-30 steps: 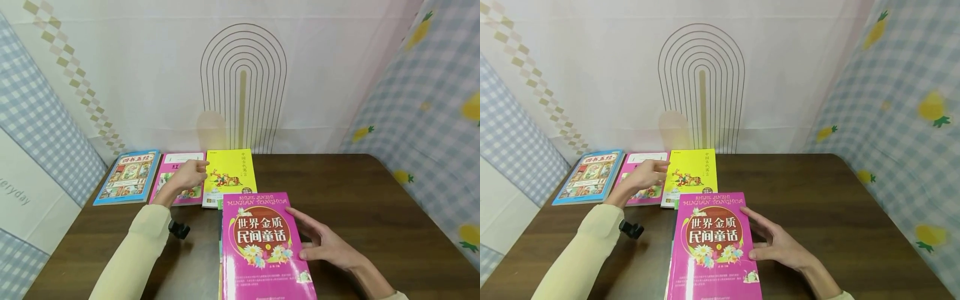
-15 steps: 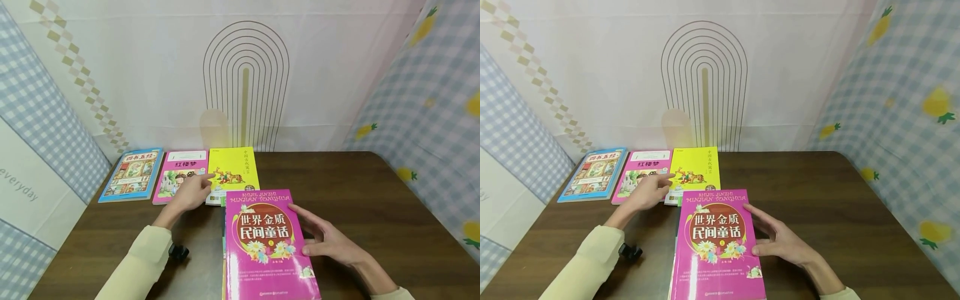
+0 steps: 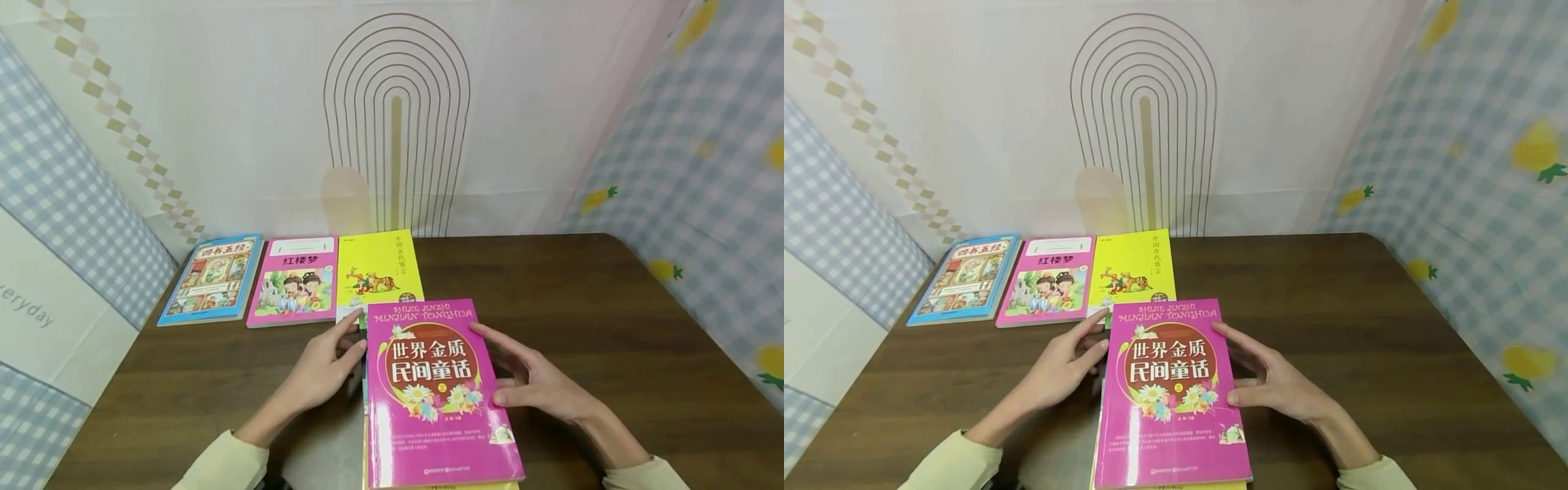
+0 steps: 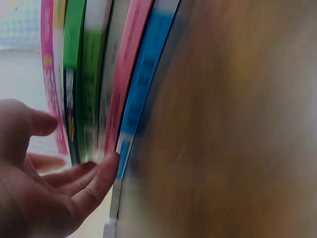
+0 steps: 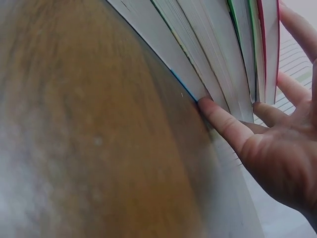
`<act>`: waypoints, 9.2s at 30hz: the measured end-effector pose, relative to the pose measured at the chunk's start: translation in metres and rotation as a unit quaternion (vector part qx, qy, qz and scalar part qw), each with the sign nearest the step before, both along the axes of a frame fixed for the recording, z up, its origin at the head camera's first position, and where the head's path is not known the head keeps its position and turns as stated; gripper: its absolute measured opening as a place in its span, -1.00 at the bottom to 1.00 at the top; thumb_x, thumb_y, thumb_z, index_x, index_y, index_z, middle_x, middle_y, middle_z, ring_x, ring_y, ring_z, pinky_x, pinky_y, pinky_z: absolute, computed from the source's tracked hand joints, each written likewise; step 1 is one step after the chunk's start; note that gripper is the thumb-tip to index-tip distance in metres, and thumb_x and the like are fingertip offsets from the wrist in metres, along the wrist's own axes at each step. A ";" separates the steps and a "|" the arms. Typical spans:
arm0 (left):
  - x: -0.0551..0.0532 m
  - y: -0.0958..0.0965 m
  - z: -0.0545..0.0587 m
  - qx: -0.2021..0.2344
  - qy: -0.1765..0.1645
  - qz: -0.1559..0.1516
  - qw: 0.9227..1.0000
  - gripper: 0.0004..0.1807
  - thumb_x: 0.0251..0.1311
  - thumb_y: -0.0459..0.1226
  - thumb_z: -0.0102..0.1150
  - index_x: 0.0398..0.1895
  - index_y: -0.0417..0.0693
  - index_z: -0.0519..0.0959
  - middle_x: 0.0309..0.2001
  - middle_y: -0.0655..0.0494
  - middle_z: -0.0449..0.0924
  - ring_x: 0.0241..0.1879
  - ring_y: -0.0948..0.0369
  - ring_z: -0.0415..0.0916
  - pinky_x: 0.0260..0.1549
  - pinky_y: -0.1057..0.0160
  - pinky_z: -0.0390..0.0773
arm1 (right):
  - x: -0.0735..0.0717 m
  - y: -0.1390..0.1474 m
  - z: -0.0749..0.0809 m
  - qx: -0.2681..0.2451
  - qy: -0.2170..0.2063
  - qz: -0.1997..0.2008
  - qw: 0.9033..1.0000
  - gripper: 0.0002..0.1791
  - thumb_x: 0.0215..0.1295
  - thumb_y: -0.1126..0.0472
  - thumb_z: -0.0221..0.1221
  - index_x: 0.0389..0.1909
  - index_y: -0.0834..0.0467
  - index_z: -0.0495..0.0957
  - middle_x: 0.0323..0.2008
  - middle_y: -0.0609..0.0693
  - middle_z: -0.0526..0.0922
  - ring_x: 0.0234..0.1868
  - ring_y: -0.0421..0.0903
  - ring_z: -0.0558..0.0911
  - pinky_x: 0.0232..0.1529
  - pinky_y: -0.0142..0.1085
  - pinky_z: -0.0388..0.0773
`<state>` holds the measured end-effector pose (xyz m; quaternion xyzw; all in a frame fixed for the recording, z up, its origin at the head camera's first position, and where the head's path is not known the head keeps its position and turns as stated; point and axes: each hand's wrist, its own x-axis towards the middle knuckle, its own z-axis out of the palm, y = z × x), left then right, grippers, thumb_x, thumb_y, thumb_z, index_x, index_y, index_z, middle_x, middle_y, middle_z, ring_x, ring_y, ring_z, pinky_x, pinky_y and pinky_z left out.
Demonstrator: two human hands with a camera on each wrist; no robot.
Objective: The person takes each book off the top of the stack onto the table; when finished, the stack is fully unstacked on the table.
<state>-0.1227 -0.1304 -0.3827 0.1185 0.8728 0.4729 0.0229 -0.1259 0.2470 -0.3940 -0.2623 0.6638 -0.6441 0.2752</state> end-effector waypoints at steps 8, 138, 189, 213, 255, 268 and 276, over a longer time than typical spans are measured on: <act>0.018 -0.002 0.001 0.063 -0.062 -0.073 0.993 -0.24 0.56 -0.24 0.09 0.73 0.11 0.07 0.46 -0.15 0.44 0.40 -0.14 0.46 0.13 0.18 0.67 | 0.000 0.001 0.002 0.019 -0.006 -0.011 1.000 -0.04 0.48 0.27 0.22 0.74 -0.08 -0.08 0.64 0.35 -0.16 0.43 0.25 0.43 0.13 0.13 0.71; 0.025 -0.008 -0.002 0.019 -0.116 -0.164 0.979 0.04 0.34 0.05 0.40 0.73 0.46 -0.04 0.70 -0.04 -0.03 0.19 0.09 0.51 -0.02 0.32 0.65 | -0.123 0.104 0.055 -0.126 -0.068 -0.174 0.974 -0.30 0.57 0.53 -0.06 0.57 -0.11 0.33 0.21 -0.08 0.70 0.10 -0.03 0.76 -0.04 -0.07 0.80; 0.025 -0.009 -0.004 0.013 -0.104 -0.158 0.982 0.03 0.34 0.07 0.40 0.72 0.49 -0.04 0.70 0.00 0.00 0.21 0.12 0.49 -0.05 0.35 0.67 | -0.196 0.077 0.015 0.182 -0.085 -0.122 0.972 -0.04 0.54 0.21 0.22 0.75 -0.05 -0.15 0.59 0.27 0.13 0.16 -0.09 0.67 0.19 0.00 0.70; 0.027 -0.004 -0.006 0.025 -0.099 -0.176 0.979 0.02 0.35 0.05 0.40 0.72 0.52 -0.04 0.71 -0.01 -0.03 0.27 0.11 0.49 -0.05 0.36 0.68 | -0.200 0.049 0.023 0.235 -0.038 -0.121 0.964 -0.09 0.51 0.24 0.23 0.73 0.01 -0.04 0.62 0.41 0.02 0.34 0.20 0.48 0.18 -0.09 0.71; 0.028 -0.006 -0.002 0.043 -0.126 -0.169 0.977 0.13 0.36 0.01 0.40 0.73 0.54 -0.23 0.73 -0.13 -0.19 -0.35 0.24 0.60 -0.36 0.26 0.68 | -0.078 0.000 0.038 0.231 0.296 -0.261 0.889 -0.50 0.57 0.08 0.23 0.45 0.06 0.51 -0.18 0.12 0.73 -0.32 -0.05 0.61 -0.43 -0.34 0.52; 0.029 -0.007 0.000 0.051 -0.143 -0.157 0.976 0.20 0.33 -0.01 0.43 0.72 0.59 -0.30 0.70 -0.24 -0.12 -0.48 0.18 0.61 -0.46 0.21 0.67 | -0.011 -0.025 0.020 0.218 0.223 -0.133 0.941 -0.08 0.36 0.05 0.43 0.65 -0.02 0.20 -0.05 0.04 0.59 -0.22 -0.08 0.59 -0.29 -0.34 0.60; 0.030 -0.005 0.000 0.056 -0.144 -0.157 0.975 0.20 0.32 -0.02 0.44 0.73 0.53 -0.29 0.71 -0.28 -0.17 -0.42 0.15 0.68 -0.40 0.22 0.69 | -0.006 -0.025 0.009 0.199 0.092 -0.128 0.967 0.01 0.41 0.03 0.38 0.72 -0.20 -0.02 0.46 0.29 0.29 -0.04 0.10 0.67 -0.18 -0.16 0.76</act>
